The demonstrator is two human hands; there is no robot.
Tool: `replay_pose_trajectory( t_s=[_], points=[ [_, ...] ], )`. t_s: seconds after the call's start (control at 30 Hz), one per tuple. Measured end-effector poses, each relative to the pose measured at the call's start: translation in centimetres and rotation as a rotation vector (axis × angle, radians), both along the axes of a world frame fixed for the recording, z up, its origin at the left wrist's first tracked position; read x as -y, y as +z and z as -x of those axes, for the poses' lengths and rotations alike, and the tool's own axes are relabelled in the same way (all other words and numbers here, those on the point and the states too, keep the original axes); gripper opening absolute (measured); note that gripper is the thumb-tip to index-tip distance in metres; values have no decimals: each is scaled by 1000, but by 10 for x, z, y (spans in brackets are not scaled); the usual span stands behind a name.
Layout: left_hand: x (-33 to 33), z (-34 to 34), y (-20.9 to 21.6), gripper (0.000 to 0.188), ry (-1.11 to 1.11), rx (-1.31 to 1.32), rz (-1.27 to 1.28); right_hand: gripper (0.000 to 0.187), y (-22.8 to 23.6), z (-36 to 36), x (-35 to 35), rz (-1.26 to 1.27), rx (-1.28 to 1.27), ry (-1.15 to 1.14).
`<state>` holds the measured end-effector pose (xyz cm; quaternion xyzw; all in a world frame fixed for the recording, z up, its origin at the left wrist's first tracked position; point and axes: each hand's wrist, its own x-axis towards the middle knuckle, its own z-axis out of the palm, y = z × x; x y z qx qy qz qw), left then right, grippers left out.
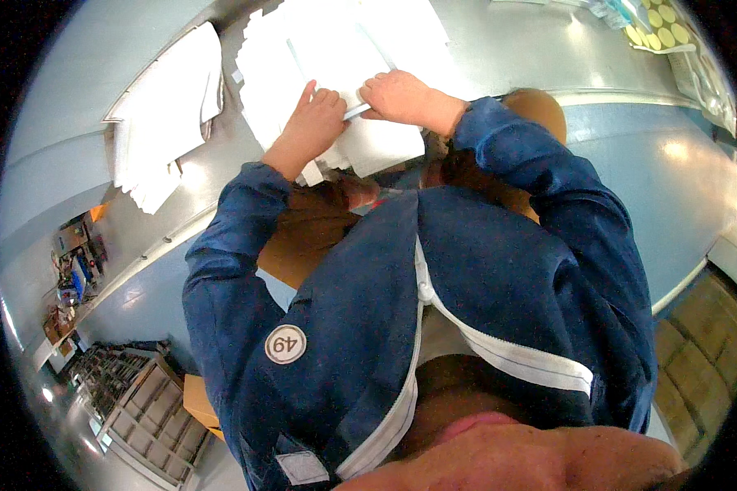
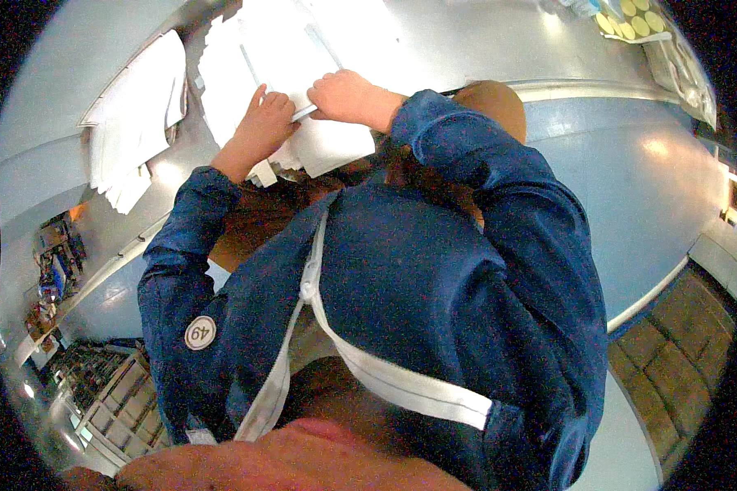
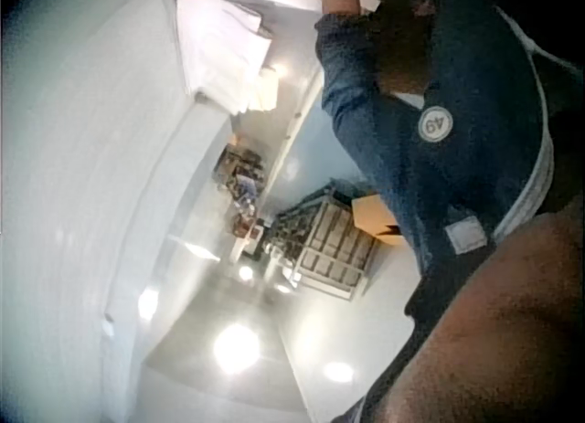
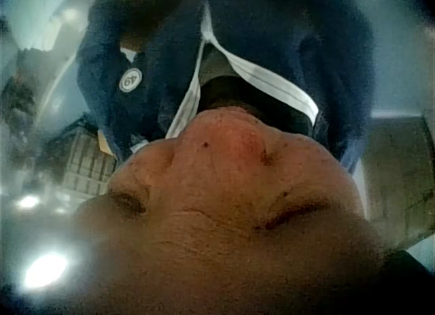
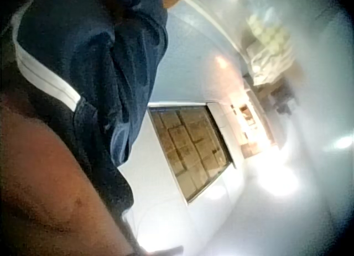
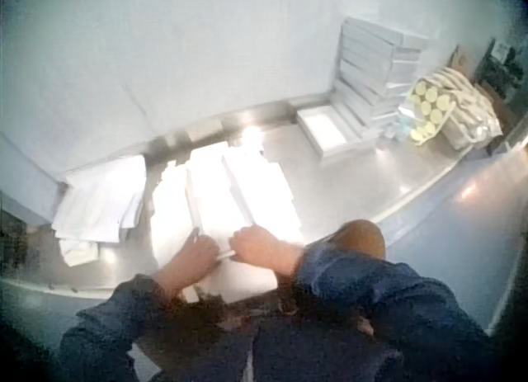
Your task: The person assembles white cardboard boxes by hand on a metal table, folding the flaps and sides to form the structure.
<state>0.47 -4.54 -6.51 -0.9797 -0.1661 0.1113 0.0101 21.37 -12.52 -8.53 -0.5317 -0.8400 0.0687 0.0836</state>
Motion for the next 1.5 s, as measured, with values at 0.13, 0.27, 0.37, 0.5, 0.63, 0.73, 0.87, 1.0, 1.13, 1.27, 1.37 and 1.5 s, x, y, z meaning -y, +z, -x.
replay_pose_trajectory(
  t_s=[0.13, 0.27, 0.37, 0.5, 0.63, 0.73, 0.87, 1.0, 1.13, 1.27, 1.37, 1.5],
  points=[
    [2, 0, 0, 20, -49, 160, -31, 35, -2, 0, -3, 8, -37, 10],
    [9, 11, -13, 14, 17, 214, 24, 32, -5, 7, -10, 76, 9, -23],
    [3, 10, -15, 13, -12, 247, -5, 29, -2, 8, -12, 80, 21, -40],
    [1, 6, -18, 14, -30, 213, 35, 19, -4, 39, -1, 70, -17, -191],
    [-19, 6, 1, 27, 3, 175, 246, 18, -11, 45, 19, -151, -74, -208],
    [-27, 8, 9, 34, -115, 291, 170, 20, -13, 45, 24, -220, -60, -228],
    [-33, -8, 24, 35, -212, 46, 40, 22, -14, 44, 33, -221, 4, -219],
    [-34, -16, 31, 35, -293, -34, -13, 23, -7, 46, 38, -196, 34, -213],
    [-29, -23, 30, 32, -303, -121, 6, 25, -6, 43, 42, -224, 21, -211],
    [-32, -22, 27, 26, -300, -144, 42, 20, -5, 43, 42, -271, -26, -208],
    [-32, -19, 27, 24, -282, -157, 48, 16, -4, 43, 42, -244, -42, -207],
    [-29, -16, 24, 23, -210, -86, 75, 15, -7, 40, 41, -284, -38, -199]
  ],
)
